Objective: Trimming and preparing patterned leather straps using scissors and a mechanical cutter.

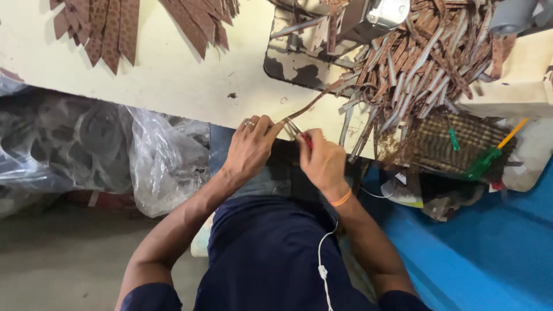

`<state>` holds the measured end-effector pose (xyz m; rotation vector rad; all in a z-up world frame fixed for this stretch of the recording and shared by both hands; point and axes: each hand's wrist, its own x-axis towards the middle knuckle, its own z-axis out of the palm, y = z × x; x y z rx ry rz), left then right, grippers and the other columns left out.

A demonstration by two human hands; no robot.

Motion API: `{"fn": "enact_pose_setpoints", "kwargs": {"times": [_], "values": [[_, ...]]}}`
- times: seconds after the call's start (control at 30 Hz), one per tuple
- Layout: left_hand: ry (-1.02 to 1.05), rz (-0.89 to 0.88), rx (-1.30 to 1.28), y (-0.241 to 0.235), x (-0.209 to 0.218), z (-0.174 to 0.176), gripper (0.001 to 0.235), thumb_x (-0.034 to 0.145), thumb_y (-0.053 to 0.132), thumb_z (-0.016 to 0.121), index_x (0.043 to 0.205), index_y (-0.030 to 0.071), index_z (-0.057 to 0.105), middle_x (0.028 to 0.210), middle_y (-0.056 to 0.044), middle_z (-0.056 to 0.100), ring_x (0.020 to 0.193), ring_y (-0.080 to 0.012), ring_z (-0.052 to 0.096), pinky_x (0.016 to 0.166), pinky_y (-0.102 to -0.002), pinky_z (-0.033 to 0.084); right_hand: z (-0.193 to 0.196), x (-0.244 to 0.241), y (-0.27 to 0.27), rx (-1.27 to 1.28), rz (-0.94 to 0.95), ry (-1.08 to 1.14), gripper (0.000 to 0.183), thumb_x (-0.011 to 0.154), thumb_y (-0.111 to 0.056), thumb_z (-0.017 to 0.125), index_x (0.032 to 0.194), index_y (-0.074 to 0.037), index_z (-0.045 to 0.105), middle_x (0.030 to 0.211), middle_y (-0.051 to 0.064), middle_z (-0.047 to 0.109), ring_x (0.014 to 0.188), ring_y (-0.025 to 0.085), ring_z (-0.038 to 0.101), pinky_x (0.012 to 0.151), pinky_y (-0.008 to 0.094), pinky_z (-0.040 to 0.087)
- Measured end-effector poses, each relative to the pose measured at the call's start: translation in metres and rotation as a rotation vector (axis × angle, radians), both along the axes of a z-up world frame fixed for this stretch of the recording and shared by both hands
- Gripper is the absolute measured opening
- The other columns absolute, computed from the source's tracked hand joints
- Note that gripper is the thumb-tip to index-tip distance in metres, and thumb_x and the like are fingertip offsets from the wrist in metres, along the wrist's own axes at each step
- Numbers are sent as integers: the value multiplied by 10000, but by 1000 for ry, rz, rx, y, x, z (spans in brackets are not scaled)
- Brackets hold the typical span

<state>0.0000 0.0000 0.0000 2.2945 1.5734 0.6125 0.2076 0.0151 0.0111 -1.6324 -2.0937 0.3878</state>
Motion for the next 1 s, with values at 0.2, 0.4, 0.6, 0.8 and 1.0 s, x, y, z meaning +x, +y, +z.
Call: {"fn": "enact_pose_setpoints", "kwargs": {"times": [0.2,0.4,0.6,0.8,1.0], "values": [[12,1,4,-3,0,-1,456,857,74,600,1311,58,644,1024,-103,571,983,-297,591,883,-410,496,2,-1,1,-34,-40,18,129,1041,-201,672,1017,-88,617,697,142,670,587,360,659,495,438,485],[6,8,-22,-7,1,-1,478,848,61,594,1323,78,649,1019,-88,579,983,-280,597,886,-409,501,3,0,0,-75,-45,64,144,1044,-187,669,1034,-61,599,732,160,675,628,381,666,520,449,490],[35,16,-27,-8,-1,0,472,844,52,607,1313,76,653,1008,-91,576,974,-274,597,879,-402,501,0,3,2,-81,-23,47,119,1032,-180,661,1029,-69,617,705,153,678,594,368,677,498,442,493],[8,39,-24,-3,2,-1,393,858,52,611,1246,88,666,991,-90,567,964,-276,605,870,-407,509,0,17,13,-102,16,16,153,1005,-233,674,988,-85,639,636,151,654,545,361,665,479,447,480],[-9,62,8,-1,3,-2,368,875,25,606,1235,76,663,1003,-97,561,959,-277,606,845,-411,511,4,37,22,36,-155,34,152,1056,-211,657,1082,-62,639,728,167,658,655,388,673,569,470,489]]}}
